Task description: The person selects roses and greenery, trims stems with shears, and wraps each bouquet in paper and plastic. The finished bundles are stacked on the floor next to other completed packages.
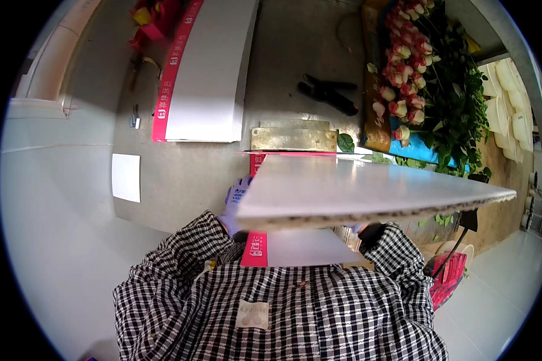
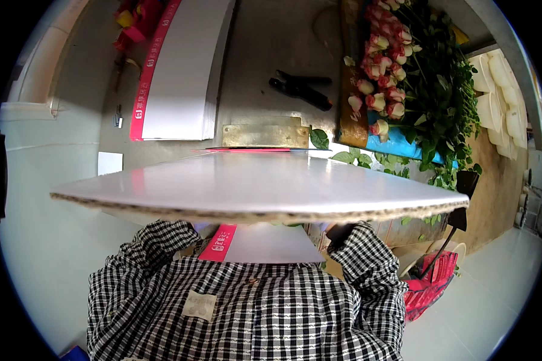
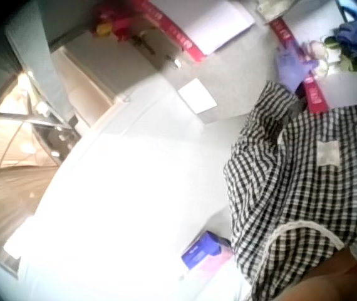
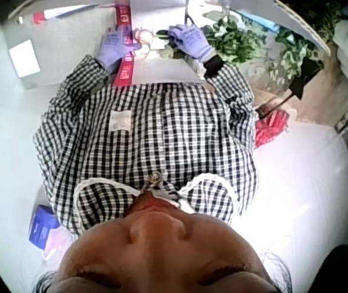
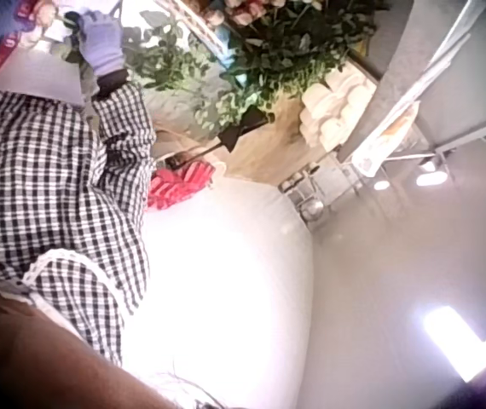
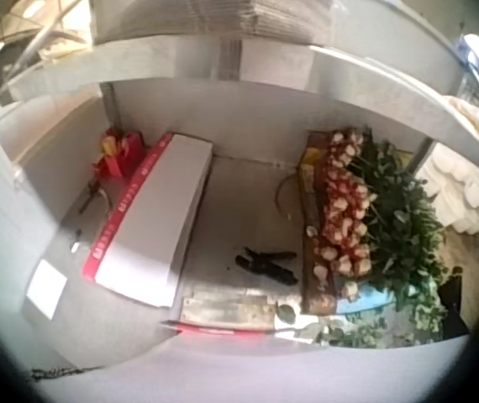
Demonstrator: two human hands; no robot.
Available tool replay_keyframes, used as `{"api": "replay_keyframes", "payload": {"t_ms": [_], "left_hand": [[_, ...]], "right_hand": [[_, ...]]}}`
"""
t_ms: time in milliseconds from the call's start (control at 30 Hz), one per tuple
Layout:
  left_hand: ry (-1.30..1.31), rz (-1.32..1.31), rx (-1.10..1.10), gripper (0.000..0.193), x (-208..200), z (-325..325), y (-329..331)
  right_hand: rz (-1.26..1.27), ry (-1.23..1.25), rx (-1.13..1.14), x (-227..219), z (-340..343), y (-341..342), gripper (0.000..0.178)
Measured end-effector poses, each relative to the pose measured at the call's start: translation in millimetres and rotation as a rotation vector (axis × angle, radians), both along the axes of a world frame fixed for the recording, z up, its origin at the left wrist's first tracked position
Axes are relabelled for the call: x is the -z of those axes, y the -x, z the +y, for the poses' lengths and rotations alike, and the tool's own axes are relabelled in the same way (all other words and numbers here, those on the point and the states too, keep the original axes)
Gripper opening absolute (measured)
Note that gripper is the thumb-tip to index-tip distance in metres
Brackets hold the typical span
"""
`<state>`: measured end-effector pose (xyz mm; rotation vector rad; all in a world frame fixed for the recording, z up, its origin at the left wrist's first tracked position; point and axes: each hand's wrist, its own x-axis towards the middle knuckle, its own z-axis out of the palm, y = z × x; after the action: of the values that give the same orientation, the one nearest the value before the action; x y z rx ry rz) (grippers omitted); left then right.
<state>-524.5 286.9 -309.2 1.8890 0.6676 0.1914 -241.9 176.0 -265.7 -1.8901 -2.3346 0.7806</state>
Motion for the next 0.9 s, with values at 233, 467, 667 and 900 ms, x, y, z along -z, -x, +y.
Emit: {"api": "replay_keyframes", "payload": {"t_ms": [233,467,667,900], "left_hand": [[-0.180,0.114,0.328,0.051,3,29,-30],[0.075,0.425,0.599,0.042,-37,59,-71],[0.094,0.349,0.645,0.040,-8,57,-63],[-0.035,0.394,0.754,0.040,-6,53,-70]], "right_hand": [[-0.038,-0.082,-0.031,0,-9,13,0.026],[0.040,-0.032,-0.093,11,-16,30,0.021],[0.067,-0.004,-0.135,10,-15,44,0.019],[0.127,-0.001,-0.150,14,-12,58,0.020]]}}
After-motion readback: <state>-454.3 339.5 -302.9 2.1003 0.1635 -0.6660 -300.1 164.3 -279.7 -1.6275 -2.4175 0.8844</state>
